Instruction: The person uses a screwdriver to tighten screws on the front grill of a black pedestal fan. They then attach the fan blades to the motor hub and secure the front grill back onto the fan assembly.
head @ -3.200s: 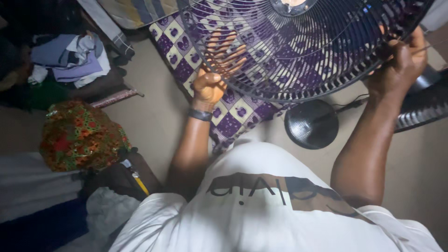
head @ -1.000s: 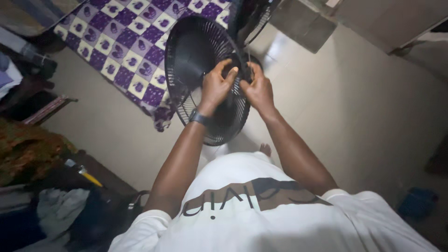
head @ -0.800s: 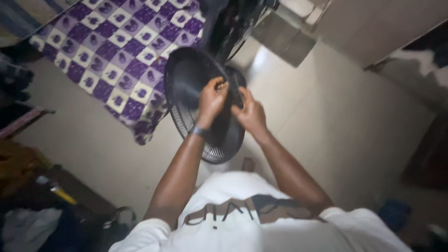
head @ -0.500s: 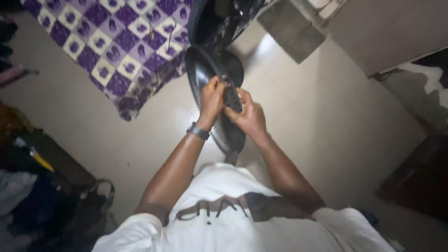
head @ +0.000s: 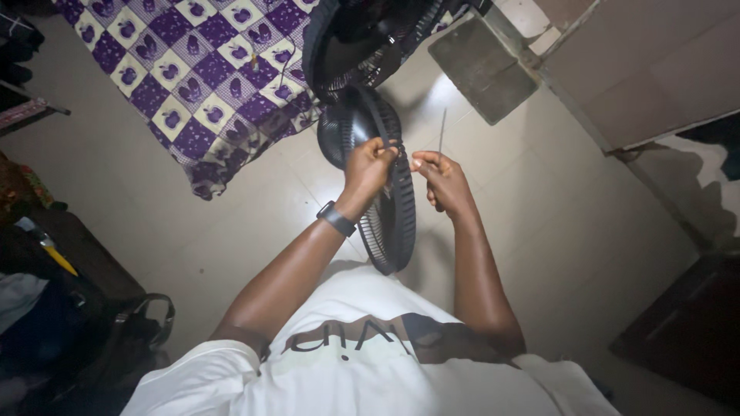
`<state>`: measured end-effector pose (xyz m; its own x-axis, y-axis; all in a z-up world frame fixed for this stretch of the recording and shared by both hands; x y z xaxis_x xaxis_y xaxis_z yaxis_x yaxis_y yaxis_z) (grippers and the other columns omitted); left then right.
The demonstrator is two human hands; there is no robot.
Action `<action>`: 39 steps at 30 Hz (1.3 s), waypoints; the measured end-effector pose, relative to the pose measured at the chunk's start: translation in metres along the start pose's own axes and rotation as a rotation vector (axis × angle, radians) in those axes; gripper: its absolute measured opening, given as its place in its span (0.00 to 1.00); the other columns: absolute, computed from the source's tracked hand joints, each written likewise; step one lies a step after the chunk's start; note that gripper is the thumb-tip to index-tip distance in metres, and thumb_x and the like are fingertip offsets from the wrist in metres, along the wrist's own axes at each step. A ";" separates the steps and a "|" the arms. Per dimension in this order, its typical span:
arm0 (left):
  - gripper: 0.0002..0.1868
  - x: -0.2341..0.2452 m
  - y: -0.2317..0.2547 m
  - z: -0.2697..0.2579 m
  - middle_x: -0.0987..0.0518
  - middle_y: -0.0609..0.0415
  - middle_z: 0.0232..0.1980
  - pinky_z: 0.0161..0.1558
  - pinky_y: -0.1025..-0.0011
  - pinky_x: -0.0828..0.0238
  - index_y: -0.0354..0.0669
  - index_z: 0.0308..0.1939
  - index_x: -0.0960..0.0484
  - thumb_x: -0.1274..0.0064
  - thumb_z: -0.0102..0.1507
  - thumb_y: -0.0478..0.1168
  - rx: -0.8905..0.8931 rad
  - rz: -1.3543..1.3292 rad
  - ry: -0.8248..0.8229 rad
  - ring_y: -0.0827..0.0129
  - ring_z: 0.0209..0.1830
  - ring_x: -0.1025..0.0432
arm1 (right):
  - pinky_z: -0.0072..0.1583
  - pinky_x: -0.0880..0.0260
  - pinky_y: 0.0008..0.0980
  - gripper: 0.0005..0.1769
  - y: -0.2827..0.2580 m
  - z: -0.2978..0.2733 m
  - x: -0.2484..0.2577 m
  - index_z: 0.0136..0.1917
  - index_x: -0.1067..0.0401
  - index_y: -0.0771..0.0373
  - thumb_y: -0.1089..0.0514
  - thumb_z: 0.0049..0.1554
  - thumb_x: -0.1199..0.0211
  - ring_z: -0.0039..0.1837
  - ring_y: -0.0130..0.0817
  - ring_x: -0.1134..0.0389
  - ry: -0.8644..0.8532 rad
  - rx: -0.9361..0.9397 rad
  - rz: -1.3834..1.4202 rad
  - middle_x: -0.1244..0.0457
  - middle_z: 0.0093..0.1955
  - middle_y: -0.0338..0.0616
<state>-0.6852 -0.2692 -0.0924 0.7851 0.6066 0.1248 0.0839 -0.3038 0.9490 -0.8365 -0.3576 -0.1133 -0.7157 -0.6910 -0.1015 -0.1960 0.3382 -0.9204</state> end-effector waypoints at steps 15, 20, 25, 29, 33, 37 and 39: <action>0.11 -0.026 0.060 0.042 0.20 0.60 0.35 0.35 0.77 0.30 0.38 0.46 0.18 0.55 0.68 0.38 -0.139 -0.136 -0.189 0.80 0.32 0.29 | 0.26 0.45 0.22 0.21 -0.001 0.031 0.046 0.63 0.26 0.65 0.51 0.61 0.31 0.25 0.21 0.43 0.249 0.087 0.147 0.40 0.34 0.41; 0.10 -0.008 0.083 0.049 0.20 0.59 0.38 0.40 0.77 0.29 0.39 0.46 0.20 0.55 0.67 0.38 -0.097 -0.161 -0.297 0.79 0.36 0.28 | 0.28 0.41 0.21 0.18 -0.027 0.056 0.032 0.61 0.27 0.65 0.53 0.61 0.35 0.28 0.19 0.41 0.188 0.219 0.203 0.32 0.42 0.38; 0.10 0.039 0.111 0.066 0.20 0.59 0.43 0.48 0.78 0.30 0.37 0.48 0.20 0.54 0.67 0.36 -0.236 -0.211 -0.371 0.78 0.41 0.28 | 0.29 0.39 0.20 0.18 -0.036 0.091 0.031 0.63 0.28 0.65 0.57 0.61 0.34 0.30 0.19 0.39 0.276 0.307 0.246 0.31 0.53 0.41; 0.11 0.078 0.128 0.071 0.20 0.59 0.44 0.49 0.78 0.32 0.34 0.50 0.21 0.55 0.69 0.37 -0.274 -0.291 -0.507 0.78 0.43 0.28 | 0.29 0.37 0.20 0.24 -0.030 0.116 0.067 0.67 0.33 0.63 0.58 0.59 0.32 0.30 0.21 0.38 0.485 0.367 0.343 0.33 0.59 0.43; 0.14 0.092 0.134 0.077 0.19 0.57 0.45 0.51 0.79 0.32 0.32 0.51 0.21 0.55 0.65 0.37 -0.256 -0.380 -0.610 0.77 0.44 0.27 | 0.27 0.37 0.23 0.30 -0.026 0.134 0.129 0.70 0.36 0.63 0.50 0.60 0.31 0.30 0.23 0.38 0.750 0.462 0.366 0.34 0.59 0.46; 0.15 0.092 0.119 0.075 0.19 0.56 0.46 0.51 0.78 0.32 0.30 0.51 0.21 0.54 0.64 0.37 -0.216 -0.403 -0.633 0.76 0.44 0.27 | 0.27 0.35 0.25 0.35 0.002 0.158 0.168 0.71 0.36 0.64 0.38 0.61 0.36 0.27 0.25 0.38 0.752 0.416 0.388 0.32 0.53 0.47; 0.15 0.089 0.115 0.082 0.19 0.57 0.46 0.52 0.78 0.32 0.30 0.51 0.21 0.53 0.65 0.37 -0.203 -0.370 -0.626 0.77 0.44 0.27 | 0.26 0.37 0.27 0.38 0.019 0.179 0.177 0.70 0.35 0.63 0.33 0.60 0.39 0.25 0.27 0.39 0.692 0.292 0.414 0.34 0.44 0.46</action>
<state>-0.5558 -0.3104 0.0040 0.9347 0.0932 -0.3430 0.3430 0.0168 0.9392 -0.8466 -0.5877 -0.2161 -0.9580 0.0296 -0.2851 0.2840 0.2336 -0.9299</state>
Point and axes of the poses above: each hand's wrist, its own z-axis towards the middle knuckle, its own x-axis out of the back of the hand, y = z × x, the point moved 8 cm from there along z, towards the middle knuckle
